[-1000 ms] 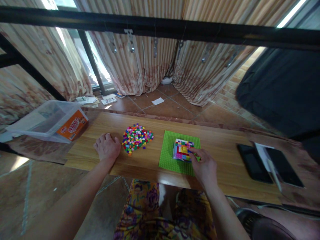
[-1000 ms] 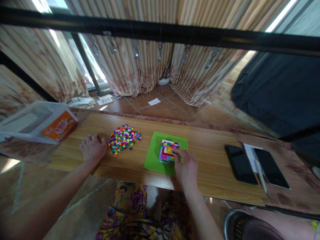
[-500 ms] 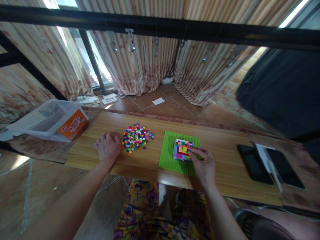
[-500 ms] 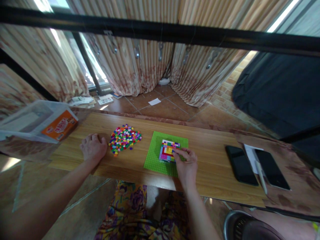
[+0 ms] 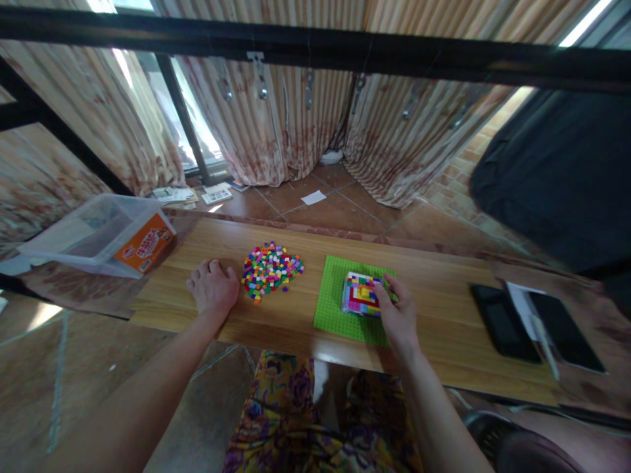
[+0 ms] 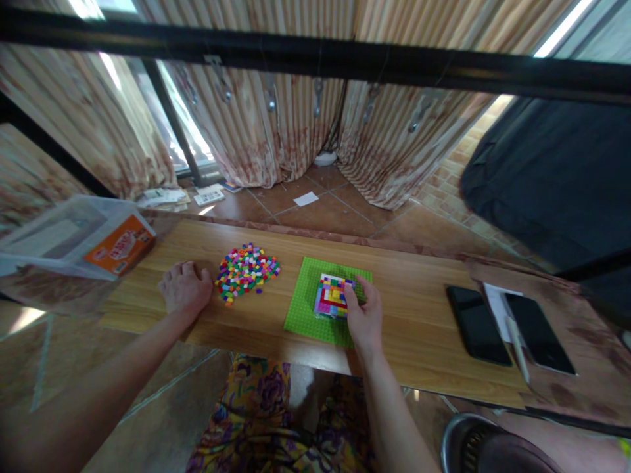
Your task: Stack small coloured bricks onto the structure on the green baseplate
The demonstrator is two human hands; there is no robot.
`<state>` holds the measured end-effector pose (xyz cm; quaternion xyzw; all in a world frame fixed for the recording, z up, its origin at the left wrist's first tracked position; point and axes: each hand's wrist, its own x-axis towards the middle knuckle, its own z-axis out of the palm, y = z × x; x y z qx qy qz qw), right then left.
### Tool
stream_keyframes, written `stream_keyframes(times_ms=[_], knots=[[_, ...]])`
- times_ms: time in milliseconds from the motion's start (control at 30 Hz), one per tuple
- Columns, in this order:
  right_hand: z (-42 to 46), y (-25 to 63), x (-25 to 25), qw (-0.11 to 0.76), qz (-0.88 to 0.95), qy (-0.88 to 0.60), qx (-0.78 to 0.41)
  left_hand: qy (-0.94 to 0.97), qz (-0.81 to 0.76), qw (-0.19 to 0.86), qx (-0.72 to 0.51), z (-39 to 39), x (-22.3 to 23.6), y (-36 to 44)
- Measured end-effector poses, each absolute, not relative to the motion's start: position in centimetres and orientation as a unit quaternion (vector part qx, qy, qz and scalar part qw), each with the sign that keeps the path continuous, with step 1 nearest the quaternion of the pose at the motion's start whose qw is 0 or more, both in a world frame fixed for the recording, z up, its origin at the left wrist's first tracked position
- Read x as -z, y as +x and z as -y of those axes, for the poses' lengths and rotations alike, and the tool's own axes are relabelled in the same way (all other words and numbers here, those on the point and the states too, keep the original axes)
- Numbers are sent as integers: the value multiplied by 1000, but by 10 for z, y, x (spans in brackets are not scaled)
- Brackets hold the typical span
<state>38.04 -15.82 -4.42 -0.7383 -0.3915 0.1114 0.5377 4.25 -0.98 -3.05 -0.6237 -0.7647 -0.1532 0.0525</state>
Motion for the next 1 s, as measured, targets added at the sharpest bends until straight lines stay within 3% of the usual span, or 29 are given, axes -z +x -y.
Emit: stream_keyframes(times_ms=[200, 567, 733, 833, 1000], knots=[[153, 370, 37, 557, 339, -733, -196, -625, 762, 51, 165, 11, 32, 42], [156, 364, 42, 561, 356, -728, -169, -625, 763, 47, 159, 12, 31, 43], [165, 370, 34, 631, 266, -694, -221, -628, 760, 47, 160, 12, 32, 42], [176, 370, 18, 658, 233, -694, -176, -631, 758, 47, 157, 13, 30, 43], [187, 329, -2, 607, 356, -702, -111, -628, 762, 49, 147, 15, 27, 45]])
